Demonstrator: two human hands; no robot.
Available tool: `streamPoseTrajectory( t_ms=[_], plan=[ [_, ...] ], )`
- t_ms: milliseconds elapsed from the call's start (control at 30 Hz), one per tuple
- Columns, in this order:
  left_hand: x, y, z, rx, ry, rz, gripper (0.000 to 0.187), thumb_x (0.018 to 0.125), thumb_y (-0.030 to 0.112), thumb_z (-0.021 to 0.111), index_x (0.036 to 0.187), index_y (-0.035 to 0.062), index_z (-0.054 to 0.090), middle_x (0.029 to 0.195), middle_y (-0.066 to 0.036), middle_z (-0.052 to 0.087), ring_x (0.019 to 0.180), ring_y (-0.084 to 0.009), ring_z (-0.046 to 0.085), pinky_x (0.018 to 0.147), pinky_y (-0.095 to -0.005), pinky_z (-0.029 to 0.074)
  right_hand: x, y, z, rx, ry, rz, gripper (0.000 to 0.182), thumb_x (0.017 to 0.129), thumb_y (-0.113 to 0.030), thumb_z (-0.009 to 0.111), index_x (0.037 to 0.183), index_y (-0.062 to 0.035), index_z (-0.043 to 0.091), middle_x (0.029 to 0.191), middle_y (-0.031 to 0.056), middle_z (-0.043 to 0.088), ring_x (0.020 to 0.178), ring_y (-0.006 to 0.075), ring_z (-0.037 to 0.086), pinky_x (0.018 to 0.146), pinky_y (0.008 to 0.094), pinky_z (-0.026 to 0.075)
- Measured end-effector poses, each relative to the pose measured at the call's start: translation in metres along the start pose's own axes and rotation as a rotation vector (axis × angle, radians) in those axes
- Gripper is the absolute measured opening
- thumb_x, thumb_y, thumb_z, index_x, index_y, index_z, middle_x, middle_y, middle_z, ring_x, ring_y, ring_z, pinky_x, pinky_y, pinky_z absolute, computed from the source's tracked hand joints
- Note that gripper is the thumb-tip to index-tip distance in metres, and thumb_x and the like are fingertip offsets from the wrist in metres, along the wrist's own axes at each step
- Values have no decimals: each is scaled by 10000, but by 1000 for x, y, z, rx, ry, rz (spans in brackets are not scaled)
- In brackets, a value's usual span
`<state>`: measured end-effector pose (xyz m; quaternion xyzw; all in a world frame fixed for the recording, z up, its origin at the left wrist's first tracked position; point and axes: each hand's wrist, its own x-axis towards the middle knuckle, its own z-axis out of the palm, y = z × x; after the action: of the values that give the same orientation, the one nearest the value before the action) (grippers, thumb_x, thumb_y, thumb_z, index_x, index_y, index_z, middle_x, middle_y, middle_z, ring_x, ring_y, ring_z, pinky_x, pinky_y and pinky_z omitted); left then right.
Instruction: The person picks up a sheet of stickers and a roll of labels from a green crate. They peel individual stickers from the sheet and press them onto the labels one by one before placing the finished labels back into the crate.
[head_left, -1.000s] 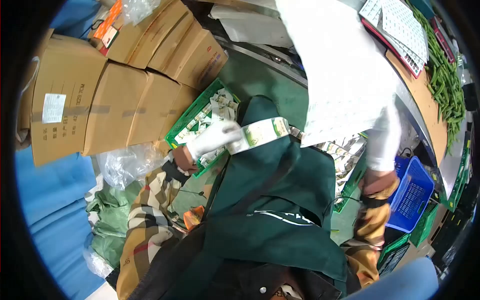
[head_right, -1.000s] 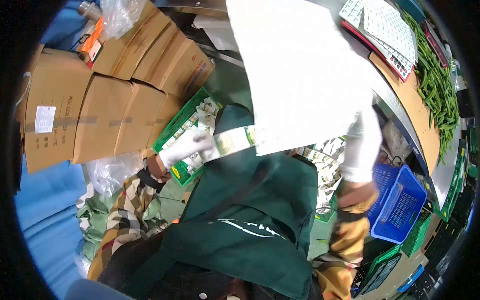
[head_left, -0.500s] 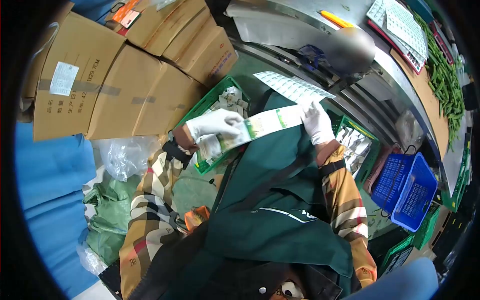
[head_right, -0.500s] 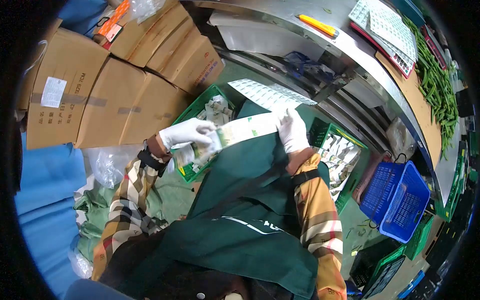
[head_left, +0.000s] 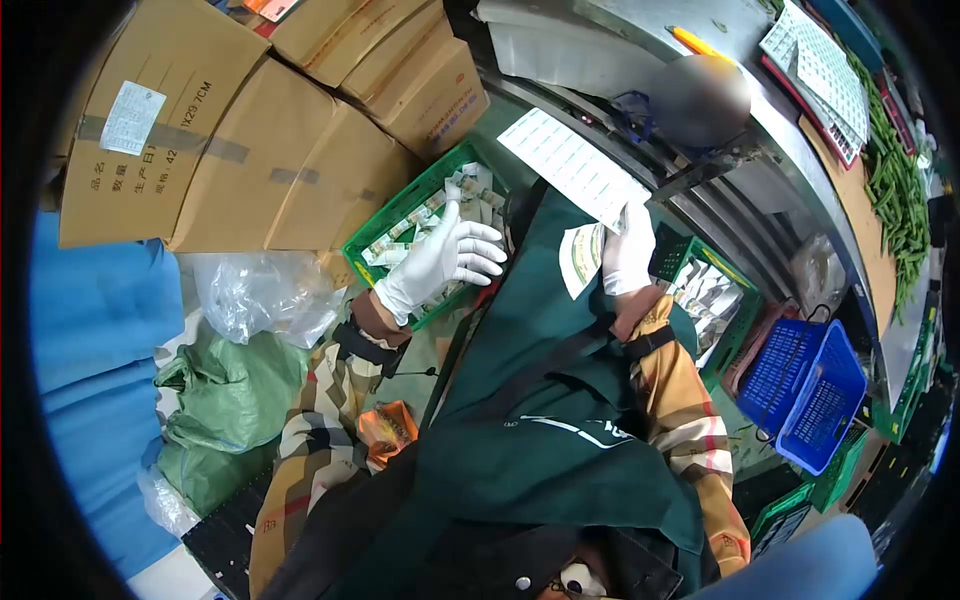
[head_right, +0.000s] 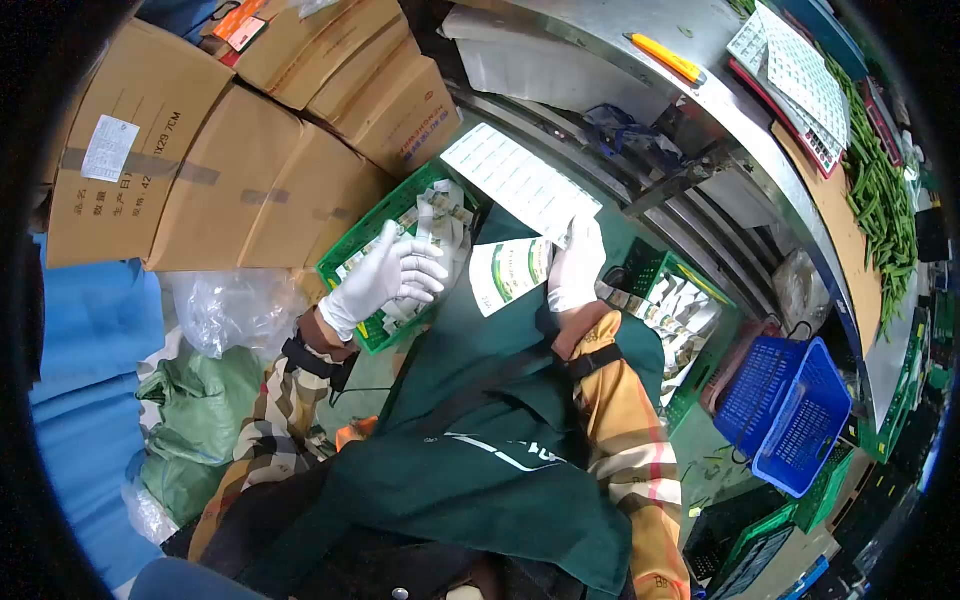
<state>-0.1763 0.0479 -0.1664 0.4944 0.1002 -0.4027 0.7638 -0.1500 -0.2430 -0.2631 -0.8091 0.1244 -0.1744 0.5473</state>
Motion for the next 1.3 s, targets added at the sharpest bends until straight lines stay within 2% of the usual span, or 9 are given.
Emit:
streamPoseTrajectory(
  t_ms=[167,333,567,700,900,1000,1100,1167,1300],
  plan=[
    [-26,21,65,292,79,216,728,984,611,342,1304,-27,485,1130,-118,636,944,-196,660,822,-320,553,-13,-35,16,545,183,251,254,977,-190,523,1032,40,613,960,115,642,878,179,570,810,318,457],
    [-25,21,61,486,250,163,344,970,191,587,1248,-10,559,1124,-102,662,950,-173,664,782,-330,572,-22,-51,11,242,72,229,262,969,-203,527,1038,31,623,966,163,647,882,215,590,814,339,458],
    [6,-34,21,-227,215,237,348,1026,248,470,1273,17,555,1202,-93,641,1068,-198,641,901,-358,536,-17,-46,-3,385,151,205,250,978,-165,510,1064,40,626,1000,160,652,913,215,591,820,337,468],
    [39,-80,34,4,327,412,411,1057,309,401,1254,-19,551,1146,-65,637,1024,-110,582,899,-269,464,-22,-36,-15,-280,86,-262,183,930,-41,532,1070,43,613,1007,176,650,918,245,604,828,350,479],
    [44,-95,59,34,633,540,418,1071,297,365,1146,-43,596,992,-64,671,894,-105,600,816,-262,483,-27,-35,-14,-17,-47,15,234,865,38,556,1097,46,590,1043,202,639,937,315,616,853,376,491],
    [27,-81,83,62,667,584,436,1070,316,361,1142,-41,601,988,-65,676,890,-105,607,809,-260,487,-26,-38,-17,-196,-112,-119,194,910,-15,542,1084,57,588,1033,189,629,946,261,608,865,362,481],
    [21,-75,90,34,665,491,459,1069,341,353,1150,-34,605,1000,-66,678,900,-105,615,813,-260,489,-24,-40,-1,1155,-20,546,214,950,-95,526,1116,24,591,1044,146,620,978,223,588,885,350,463],
    [20,-78,88,17,635,457,459,1067,353,350,1203,-25,572,1057,-76,666,937,-115,622,826,-266,500,-26,-12,0,870,-144,401,257,983,-189,505,1169,-24,568,1159,89,591,1116,227,542,982,423,408],
    [23,-75,73,-16,511,472,480,1065,366,338,1317,-15,487,1199,-111,624,1048,-155,625,877,-286,517,-22,-22,-7,1139,-145,645,271,989,-219,510,1203,-59,555,1217,66,583,1179,234,525,1037,449,375]
  ],
)
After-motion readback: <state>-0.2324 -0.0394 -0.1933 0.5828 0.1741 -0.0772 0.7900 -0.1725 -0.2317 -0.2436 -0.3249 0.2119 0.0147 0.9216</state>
